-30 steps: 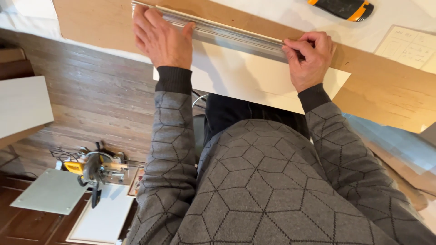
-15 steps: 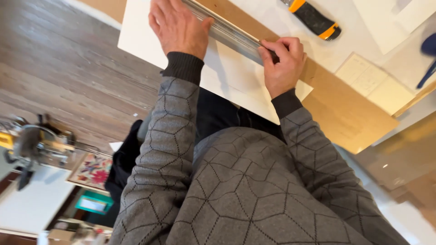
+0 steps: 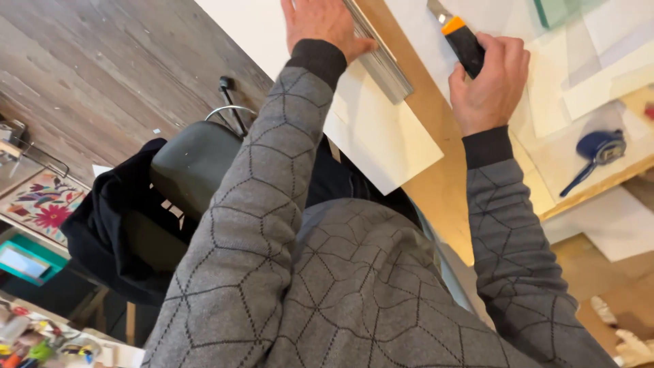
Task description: Cutting a piece of white matboard using a metal ruler as a straight edge and a utility knife.
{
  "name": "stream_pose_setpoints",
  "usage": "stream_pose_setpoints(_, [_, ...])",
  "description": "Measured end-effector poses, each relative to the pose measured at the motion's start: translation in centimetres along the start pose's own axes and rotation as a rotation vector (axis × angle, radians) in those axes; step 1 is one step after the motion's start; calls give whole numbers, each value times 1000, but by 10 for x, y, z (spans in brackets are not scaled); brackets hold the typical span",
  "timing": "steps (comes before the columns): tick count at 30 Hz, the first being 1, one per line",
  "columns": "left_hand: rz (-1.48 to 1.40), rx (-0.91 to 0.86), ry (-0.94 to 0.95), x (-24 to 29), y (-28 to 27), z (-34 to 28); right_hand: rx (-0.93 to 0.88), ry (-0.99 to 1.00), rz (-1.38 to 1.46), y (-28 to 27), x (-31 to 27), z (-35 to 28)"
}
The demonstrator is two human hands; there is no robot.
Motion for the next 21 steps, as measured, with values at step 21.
stream_pose_setpoints(21, [-85,87,-28,-4,-15,-8,-301,476,493,6,28,-2])
Point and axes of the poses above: each hand's wrist, its own z-axis towards the middle knuckle, its own y-axis out of the palm, x = y × z, the point moved 8 cm from there along z, towards the middle knuckle, and after that the axes turned 6 degrees about -y, right-handed, at the moved point
